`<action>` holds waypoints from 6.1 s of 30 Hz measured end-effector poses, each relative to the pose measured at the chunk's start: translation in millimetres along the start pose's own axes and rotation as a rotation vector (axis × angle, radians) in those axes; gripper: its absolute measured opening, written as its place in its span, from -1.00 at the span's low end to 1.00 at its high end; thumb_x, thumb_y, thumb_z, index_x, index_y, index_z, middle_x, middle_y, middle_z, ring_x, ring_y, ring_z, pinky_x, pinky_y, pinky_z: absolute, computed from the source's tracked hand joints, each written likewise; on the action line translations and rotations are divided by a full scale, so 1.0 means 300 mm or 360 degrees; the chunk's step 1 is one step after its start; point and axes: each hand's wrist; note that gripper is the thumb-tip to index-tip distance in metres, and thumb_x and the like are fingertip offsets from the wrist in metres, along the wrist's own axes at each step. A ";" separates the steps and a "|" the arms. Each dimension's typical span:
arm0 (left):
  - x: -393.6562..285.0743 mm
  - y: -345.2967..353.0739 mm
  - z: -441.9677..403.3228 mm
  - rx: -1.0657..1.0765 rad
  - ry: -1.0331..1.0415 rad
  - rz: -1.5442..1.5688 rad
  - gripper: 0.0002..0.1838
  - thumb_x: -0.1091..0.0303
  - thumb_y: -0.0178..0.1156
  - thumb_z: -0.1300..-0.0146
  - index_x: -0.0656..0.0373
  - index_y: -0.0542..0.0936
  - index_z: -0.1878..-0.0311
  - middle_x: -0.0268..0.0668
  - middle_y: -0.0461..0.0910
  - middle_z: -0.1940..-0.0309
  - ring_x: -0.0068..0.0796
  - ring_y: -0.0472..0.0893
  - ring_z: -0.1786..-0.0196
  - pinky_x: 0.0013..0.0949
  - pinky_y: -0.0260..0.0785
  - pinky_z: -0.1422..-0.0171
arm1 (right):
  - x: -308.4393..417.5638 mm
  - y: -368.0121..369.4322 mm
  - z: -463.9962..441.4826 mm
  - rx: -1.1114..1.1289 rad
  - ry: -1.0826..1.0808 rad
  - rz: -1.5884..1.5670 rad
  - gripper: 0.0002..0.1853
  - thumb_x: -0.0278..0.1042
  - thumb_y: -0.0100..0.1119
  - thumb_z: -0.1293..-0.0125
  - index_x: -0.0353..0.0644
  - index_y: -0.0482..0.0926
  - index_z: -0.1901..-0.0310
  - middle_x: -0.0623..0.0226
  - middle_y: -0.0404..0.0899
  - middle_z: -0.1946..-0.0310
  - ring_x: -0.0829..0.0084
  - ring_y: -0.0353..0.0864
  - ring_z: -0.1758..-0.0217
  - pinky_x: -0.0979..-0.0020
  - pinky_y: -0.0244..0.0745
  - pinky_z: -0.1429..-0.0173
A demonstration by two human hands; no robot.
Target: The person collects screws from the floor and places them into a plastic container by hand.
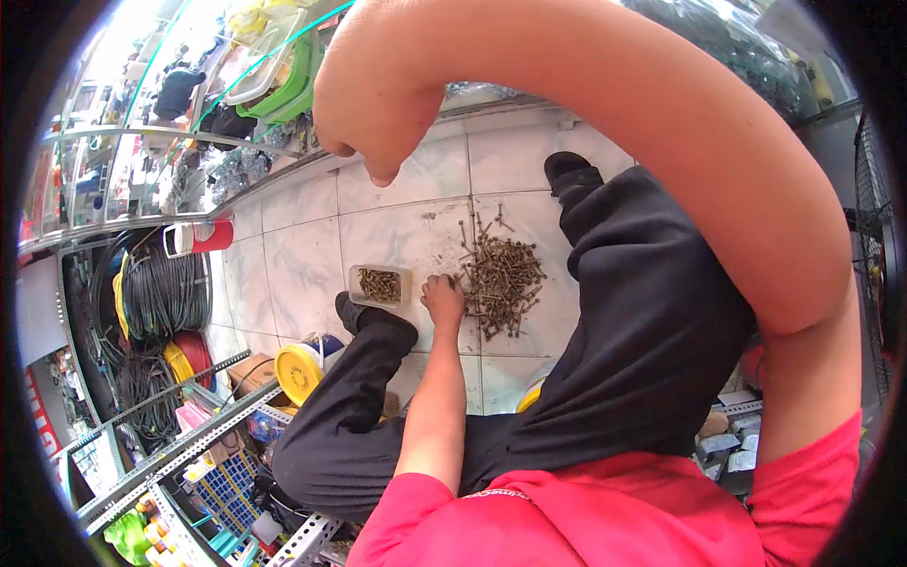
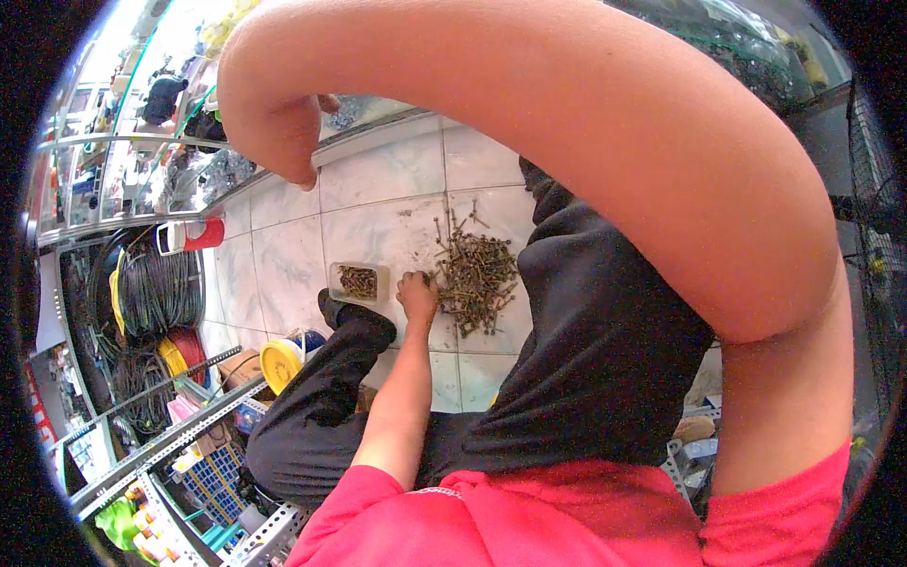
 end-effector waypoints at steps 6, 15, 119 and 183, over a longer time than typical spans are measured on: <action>0.014 0.016 -0.022 0.0011 0.0083 0.0096 -0.67 0.27 0.28 -0.20 0.30 0.60 0.06 0.04 0.57 0.06 0.17 0.54 -0.07 0.07 0.45 -0.13 | 0.009 -0.001 -0.009 -0.0043 -0.0053 0.0056 -0.55 -0.12 0.23 -0.27 -0.13 0.71 -0.14 0.11 0.67 -0.16 0.12 0.63 -0.21 0.07 0.51 -0.25; 0.147 0.027 -0.080 0.0157 -0.0118 0.0983 -0.71 0.32 0.23 -0.18 0.31 0.57 0.10 0.05 0.62 0.29 0.09 0.61 0.17 -0.04 0.47 0.01 | -0.031 0.001 -0.070 -0.0023 -0.0259 0.0123 -0.52 -0.08 0.26 -0.28 -0.12 0.71 -0.17 0.13 0.66 -0.18 0.12 0.61 -0.25 0.07 0.48 -0.30; -0.149 0.042 -0.102 0.0269 0.0327 0.0473 -0.48 0.49 0.22 -0.14 0.15 0.56 -0.24 0.04 0.53 -0.16 0.13 0.55 -0.16 0.04 0.44 -0.30 | -0.023 -0.008 -0.062 0.0058 -0.0230 -0.0004 -0.52 -0.09 0.27 -0.28 -0.11 0.69 -0.18 0.15 0.67 -0.19 0.16 0.63 -0.22 0.12 0.49 -0.28; 0.288 -0.320 -0.216 -0.0573 -0.0669 0.0378 -0.58 0.23 0.26 -0.29 0.43 0.60 -0.04 0.11 0.71 0.11 0.13 0.68 0.02 -0.04 0.48 -0.15 | 0.000 0.005 -0.002 -0.0050 -0.0110 0.0044 -0.54 -0.09 0.18 -0.32 -0.12 0.70 -0.16 0.15 0.68 -0.15 0.15 0.63 -0.20 0.06 0.51 -0.26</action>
Point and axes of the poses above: each hand's wrist, its own z-axis away from the middle knuckle, its own y-axis out of the palm, x = y × z
